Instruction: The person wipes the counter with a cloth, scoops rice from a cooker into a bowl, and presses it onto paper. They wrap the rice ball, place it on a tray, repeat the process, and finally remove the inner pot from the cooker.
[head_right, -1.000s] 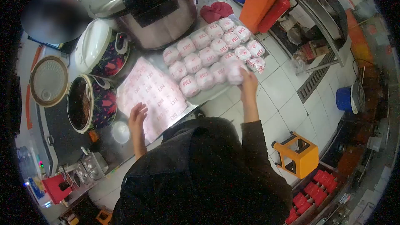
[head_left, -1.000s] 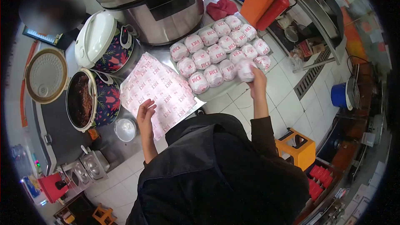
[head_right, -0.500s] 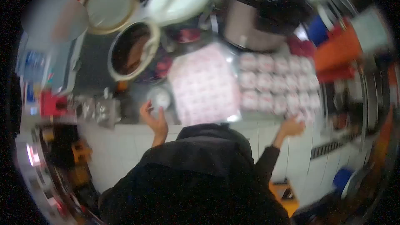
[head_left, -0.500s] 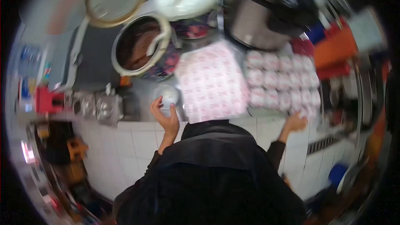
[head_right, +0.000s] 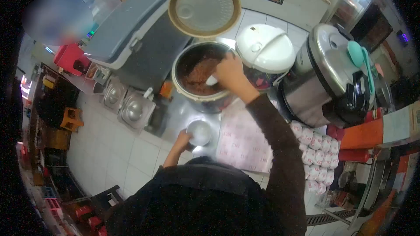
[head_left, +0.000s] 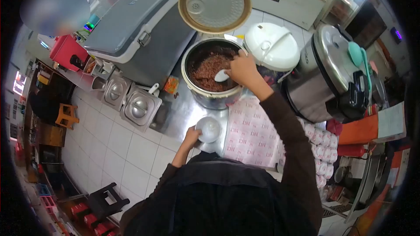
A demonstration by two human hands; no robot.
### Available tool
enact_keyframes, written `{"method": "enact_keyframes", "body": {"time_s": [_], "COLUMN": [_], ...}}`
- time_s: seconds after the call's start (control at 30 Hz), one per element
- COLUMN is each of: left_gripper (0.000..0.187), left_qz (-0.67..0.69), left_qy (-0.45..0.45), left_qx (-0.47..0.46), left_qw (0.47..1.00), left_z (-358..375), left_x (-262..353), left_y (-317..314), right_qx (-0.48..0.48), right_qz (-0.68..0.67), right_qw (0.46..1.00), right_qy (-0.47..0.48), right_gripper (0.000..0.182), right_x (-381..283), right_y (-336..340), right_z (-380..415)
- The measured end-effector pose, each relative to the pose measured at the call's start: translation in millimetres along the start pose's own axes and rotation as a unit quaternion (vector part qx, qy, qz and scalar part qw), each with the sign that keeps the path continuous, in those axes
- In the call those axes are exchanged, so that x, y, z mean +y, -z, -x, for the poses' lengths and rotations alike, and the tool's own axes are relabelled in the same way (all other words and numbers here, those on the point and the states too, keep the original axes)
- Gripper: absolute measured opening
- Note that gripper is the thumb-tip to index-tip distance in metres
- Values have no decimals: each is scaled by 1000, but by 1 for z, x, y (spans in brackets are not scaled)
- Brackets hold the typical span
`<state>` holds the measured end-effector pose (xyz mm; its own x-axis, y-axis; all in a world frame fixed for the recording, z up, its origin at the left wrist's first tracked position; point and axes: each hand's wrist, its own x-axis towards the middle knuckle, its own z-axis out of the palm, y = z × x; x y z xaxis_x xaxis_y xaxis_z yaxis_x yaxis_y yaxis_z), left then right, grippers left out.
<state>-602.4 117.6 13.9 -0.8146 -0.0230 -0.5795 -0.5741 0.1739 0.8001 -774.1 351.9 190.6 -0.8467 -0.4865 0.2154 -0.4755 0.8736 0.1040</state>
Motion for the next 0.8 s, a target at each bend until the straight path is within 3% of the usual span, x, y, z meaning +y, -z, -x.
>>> {"method": "enact_keyframes", "body": {"time_s": [0.07,0.17,0.27,0.3,0.4,0.43,0.53,0.67,0.77,0.8], "left_gripper": [63,70,72,69,66,65,59,59,65,66], "left_qz": [267,467,548,552,421,418,525,538,616,596], "left_qy": [113,95,32,29,9,-10,-22,-71,-28,-31], "left_qx": [-27,-155,-182,-147,-97,-105,-141,-167,-192,-166], "left_qw": [957,865,816,820,902,902,839,823,763,785], "left_z": [15,6,34,25,6,-2,-18,-22,-11,-13], "left_x": [4,-25,31,26,22,20,28,33,57,56], "left_y": [14,54,68,77,93,97,98,90,87,84], "right_qx": [-201,-299,-337,-315,-183,-125,-100,-254,-282,-289], "right_qz": [72,-16,-16,-5,46,65,93,3,-94,-124], "right_qw": [977,954,942,949,982,989,966,954,943,936], "right_qy": [19,10,3,26,15,36,217,159,148,157], "right_gripper": [29,26,26,28,17,13,14,19,25,25], "right_x": [-2,7,19,20,10,4,15,13,21,19], "right_y": [-5,-4,-3,2,3,3,-57,-27,-55,-61], "right_z": [-32,-52,-70,-71,-83,-85,-103,-130,-121,-117]}}
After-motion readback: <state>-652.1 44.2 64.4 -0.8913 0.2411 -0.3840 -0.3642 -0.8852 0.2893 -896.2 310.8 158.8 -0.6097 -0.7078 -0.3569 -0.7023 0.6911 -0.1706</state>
